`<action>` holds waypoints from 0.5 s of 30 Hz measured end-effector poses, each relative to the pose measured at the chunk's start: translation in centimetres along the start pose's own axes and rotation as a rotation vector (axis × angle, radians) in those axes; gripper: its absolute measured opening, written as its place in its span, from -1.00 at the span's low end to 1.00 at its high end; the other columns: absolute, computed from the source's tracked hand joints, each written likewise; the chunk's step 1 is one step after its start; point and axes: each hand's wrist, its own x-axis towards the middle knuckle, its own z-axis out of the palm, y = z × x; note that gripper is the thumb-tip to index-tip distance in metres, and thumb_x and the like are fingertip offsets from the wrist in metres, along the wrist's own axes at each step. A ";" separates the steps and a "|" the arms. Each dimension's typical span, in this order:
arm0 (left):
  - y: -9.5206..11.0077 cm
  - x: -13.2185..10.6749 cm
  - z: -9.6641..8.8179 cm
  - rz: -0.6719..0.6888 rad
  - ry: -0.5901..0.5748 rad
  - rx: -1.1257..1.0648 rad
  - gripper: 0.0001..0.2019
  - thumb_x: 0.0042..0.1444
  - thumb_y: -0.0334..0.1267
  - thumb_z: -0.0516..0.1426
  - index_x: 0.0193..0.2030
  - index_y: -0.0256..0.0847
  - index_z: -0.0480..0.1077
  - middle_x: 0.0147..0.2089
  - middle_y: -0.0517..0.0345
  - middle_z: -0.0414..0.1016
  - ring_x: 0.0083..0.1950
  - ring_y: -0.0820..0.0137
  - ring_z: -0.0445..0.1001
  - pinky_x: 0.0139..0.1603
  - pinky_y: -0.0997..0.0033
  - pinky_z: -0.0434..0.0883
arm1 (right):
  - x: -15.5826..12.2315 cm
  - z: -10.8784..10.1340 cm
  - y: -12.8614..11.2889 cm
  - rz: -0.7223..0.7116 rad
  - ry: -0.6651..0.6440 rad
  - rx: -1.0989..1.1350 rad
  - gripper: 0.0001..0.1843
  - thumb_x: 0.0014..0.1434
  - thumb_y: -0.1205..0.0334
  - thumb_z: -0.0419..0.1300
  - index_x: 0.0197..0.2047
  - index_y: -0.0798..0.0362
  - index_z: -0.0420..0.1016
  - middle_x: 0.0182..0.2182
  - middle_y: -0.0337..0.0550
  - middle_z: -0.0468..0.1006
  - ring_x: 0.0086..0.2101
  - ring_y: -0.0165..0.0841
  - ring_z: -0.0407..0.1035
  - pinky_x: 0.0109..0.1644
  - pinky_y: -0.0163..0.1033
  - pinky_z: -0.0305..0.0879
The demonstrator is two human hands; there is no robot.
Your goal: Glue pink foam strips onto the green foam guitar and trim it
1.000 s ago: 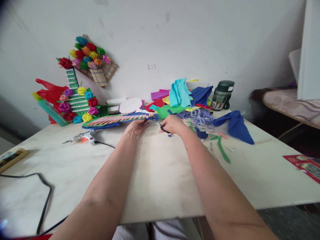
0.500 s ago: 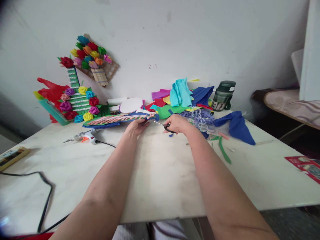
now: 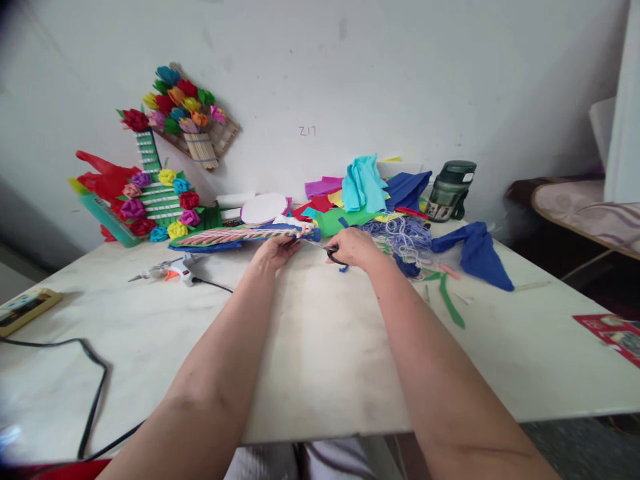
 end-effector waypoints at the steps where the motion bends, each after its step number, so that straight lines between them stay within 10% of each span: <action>1: 0.0 0.0 0.0 -0.002 -0.002 0.000 -0.75 -0.17 -0.72 0.06 -0.47 -0.29 0.34 -0.46 0.13 0.45 -0.38 0.40 0.48 -0.12 0.26 0.49 | 0.0 0.1 0.0 -0.003 0.007 -0.008 -0.67 -0.06 -0.03 0.26 -0.18 -0.21 0.63 -0.35 -0.25 0.64 -0.31 -0.30 0.44 -0.39 -0.31 0.12; 15: -0.3 0.3 -0.4 0.052 -0.039 0.022 -0.72 -0.20 -0.72 0.09 -0.43 -0.27 0.38 -0.47 0.19 0.46 -0.38 0.42 0.47 -0.11 0.29 0.48 | -0.3 -0.9 -1.7 0.022 0.011 -0.174 -0.72 0.03 0.03 0.24 -0.17 -0.19 0.62 -0.28 -0.11 0.64 -0.27 -0.24 0.46 -0.32 -0.26 0.14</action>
